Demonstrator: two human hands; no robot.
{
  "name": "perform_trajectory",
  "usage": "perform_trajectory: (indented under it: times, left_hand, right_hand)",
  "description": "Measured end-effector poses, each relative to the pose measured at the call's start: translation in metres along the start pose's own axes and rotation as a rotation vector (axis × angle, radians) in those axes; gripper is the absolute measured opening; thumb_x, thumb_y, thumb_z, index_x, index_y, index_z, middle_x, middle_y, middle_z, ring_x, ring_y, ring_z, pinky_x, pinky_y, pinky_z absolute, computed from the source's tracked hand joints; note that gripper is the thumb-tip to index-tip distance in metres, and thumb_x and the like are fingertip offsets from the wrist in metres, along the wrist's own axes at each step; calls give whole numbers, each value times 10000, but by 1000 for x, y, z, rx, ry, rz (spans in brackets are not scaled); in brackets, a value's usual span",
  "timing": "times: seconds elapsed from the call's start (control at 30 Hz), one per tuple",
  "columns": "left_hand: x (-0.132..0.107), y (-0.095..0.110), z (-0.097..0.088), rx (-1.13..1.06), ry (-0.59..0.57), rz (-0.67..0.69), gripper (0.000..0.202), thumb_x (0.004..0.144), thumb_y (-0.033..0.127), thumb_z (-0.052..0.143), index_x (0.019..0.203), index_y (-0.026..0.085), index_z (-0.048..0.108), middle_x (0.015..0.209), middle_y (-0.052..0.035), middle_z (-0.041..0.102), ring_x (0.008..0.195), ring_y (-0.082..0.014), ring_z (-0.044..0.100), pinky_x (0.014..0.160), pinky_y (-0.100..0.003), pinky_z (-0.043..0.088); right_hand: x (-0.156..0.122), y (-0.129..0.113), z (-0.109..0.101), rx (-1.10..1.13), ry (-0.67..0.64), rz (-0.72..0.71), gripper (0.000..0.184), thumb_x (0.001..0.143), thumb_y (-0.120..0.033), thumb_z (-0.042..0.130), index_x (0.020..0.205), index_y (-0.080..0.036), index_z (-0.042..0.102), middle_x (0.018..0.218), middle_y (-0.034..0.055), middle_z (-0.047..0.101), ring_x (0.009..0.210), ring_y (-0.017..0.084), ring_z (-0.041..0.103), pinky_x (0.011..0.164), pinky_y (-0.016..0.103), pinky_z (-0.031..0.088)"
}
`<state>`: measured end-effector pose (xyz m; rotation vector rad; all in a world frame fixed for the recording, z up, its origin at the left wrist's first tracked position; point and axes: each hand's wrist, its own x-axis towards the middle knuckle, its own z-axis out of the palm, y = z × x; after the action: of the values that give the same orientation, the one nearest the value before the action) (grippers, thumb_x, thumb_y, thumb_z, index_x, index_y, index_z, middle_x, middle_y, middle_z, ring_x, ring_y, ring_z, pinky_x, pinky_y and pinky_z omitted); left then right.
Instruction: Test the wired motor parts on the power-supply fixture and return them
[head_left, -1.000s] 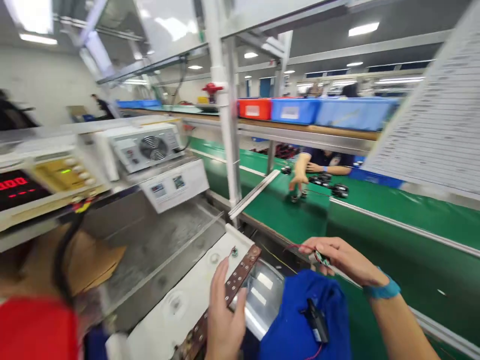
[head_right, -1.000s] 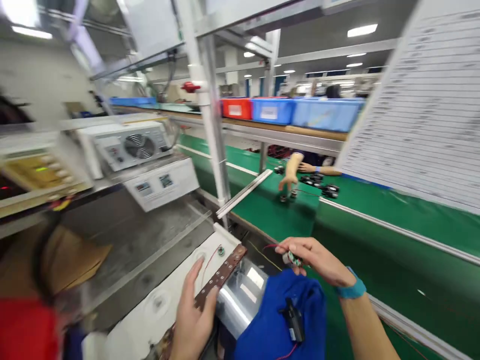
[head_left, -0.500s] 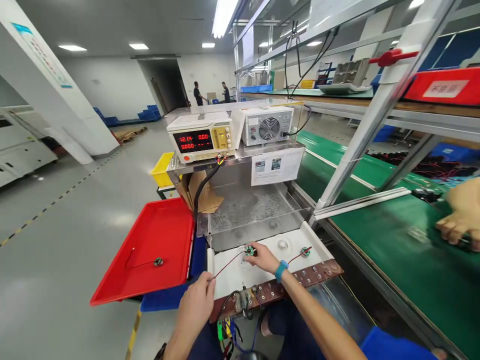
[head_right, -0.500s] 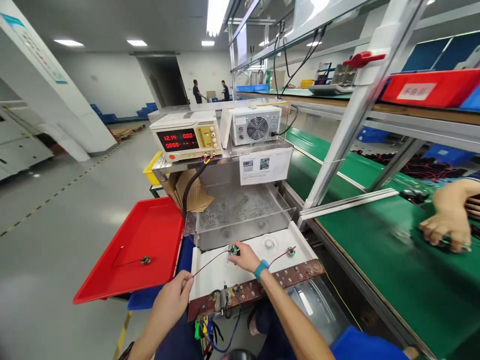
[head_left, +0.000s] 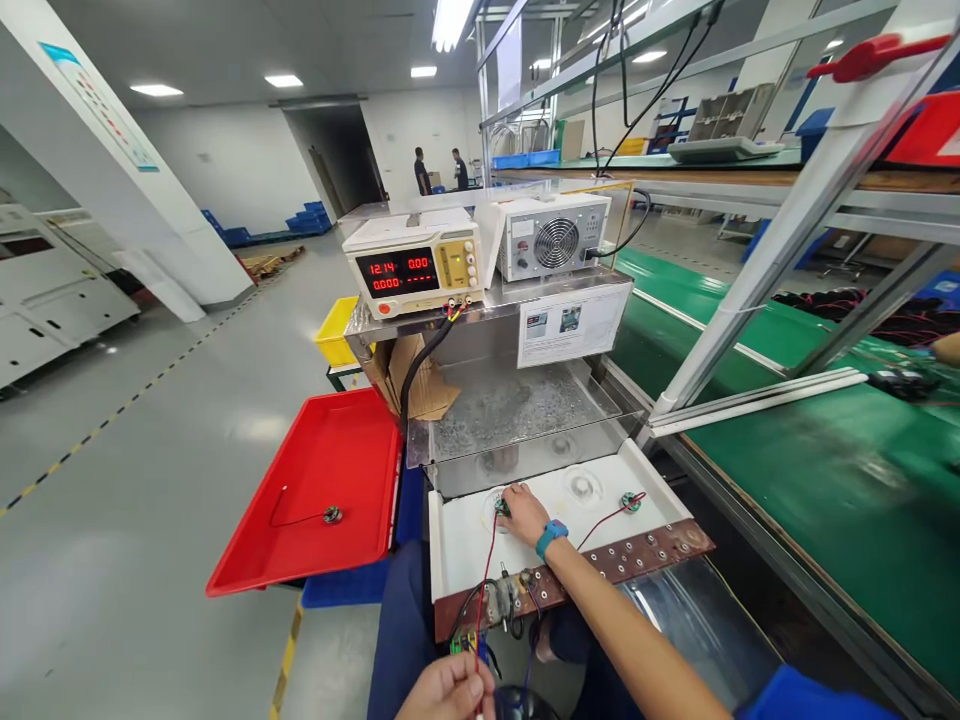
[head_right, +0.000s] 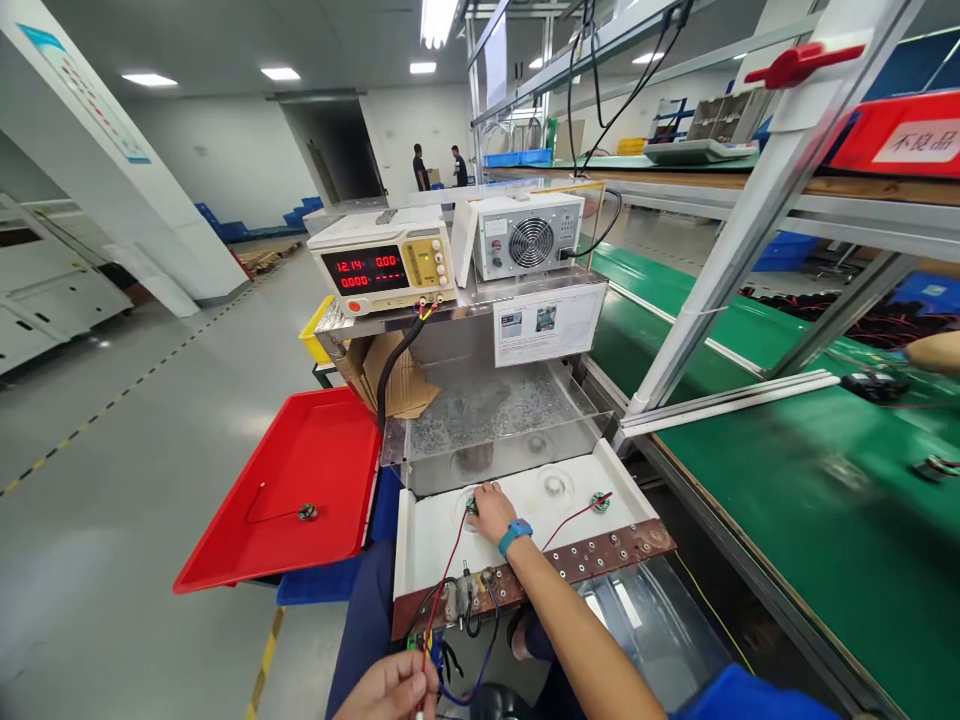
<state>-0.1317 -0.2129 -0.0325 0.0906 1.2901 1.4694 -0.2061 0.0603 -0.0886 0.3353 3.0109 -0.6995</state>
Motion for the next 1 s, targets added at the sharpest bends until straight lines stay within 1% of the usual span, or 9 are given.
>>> perform_trajectory:
  times: [0.1, 0.17, 0.27, 0.33, 0.43, 0.57, 0.67, 0.8, 1.0]
  left_hand:
    - [7, 24, 22, 0, 22, 100, 518, 661, 617, 779, 841, 165, 599, 716, -15, 653, 473, -71, 530, 436, -189, 361]
    - [17, 47, 37, 36, 75, 203, 466, 704, 574, 765, 847, 161, 604, 753, -15, 646, 530, -87, 570, 480, -203, 428]
    - [44, 73, 49, 103, 147, 300, 474, 692, 574, 762, 860, 160, 604, 730, -7, 641, 571, -106, 592, 557, -231, 477]
    - [66, 81, 51, 184, 198, 346, 484, 680, 588, 741, 865, 160, 610, 728, -18, 652, 617, -140, 617, 580, -254, 481]
    - [92, 81, 50, 298, 256, 408, 436, 685, 549, 712, 859, 156, 637, 753, -49, 685, 722, -187, 644, 656, -285, 482]
    - [110, 73, 45, 387, 270, 434, 339, 687, 466, 695, 836, 163, 665, 775, -66, 723, 797, -218, 660, 786, -322, 474]
    - [118, 64, 42, 451, 284, 429, 273, 692, 417, 663, 810, 172, 670, 771, -66, 733, 778, -224, 665, 767, -324, 476]
    - [125, 53, 39, 537, 308, 427, 200, 694, 343, 631, 796, 178, 680, 753, -57, 736, 753, -217, 659, 748, -314, 474]
    - [129, 49, 37, 630, 328, 427, 181, 721, 292, 587, 819, 174, 683, 755, -44, 729, 746, -203, 653, 741, -298, 479]
  right_hand:
    - [2, 1, 2, -32, -17, 19, 294, 803, -327, 699, 1034, -151, 656, 1106, 139, 625, 1066, 282, 515, 884, 335, 383]
    - [2, 2, 1, -42, -37, 38, 303, 800, -338, 704, 1044, -164, 660, 1102, 126, 626, 1054, 274, 519, 868, 325, 382]
    - [3, 3, 1, -54, -54, 53, 308, 800, -350, 705, 1048, -175, 657, 1085, 109, 630, 1031, 262, 526, 847, 312, 372]
    - [3, 5, 2, -58, -48, 39, 304, 811, -355, 688, 1053, -174, 650, 1062, 101, 637, 1018, 255, 525, 836, 306, 362]
    - [3, 8, 4, -47, -33, 13, 283, 825, -356, 660, 1043, -176, 644, 1006, 83, 649, 998, 242, 522, 824, 296, 348]
    - [4, 10, 5, -27, -21, 9, 281, 803, -348, 672, 1026, -181, 639, 974, 71, 657, 977, 232, 516, 817, 291, 339]
    - [3, 10, 3, -20, -20, 12, 285, 796, -342, 682, 1025, -178, 636, 976, 71, 660, 973, 231, 517, 820, 292, 336]
    - [2, 9, 1, -9, -35, 24, 329, 790, -387, 703, 1033, -176, 633, 997, 69, 660, 983, 233, 521, 830, 291, 343]
    - [1, 7, -4, 14, -39, 19, 360, 769, -376, 726, 1050, -171, 632, 1008, 76, 662, 996, 235, 523, 832, 291, 355]
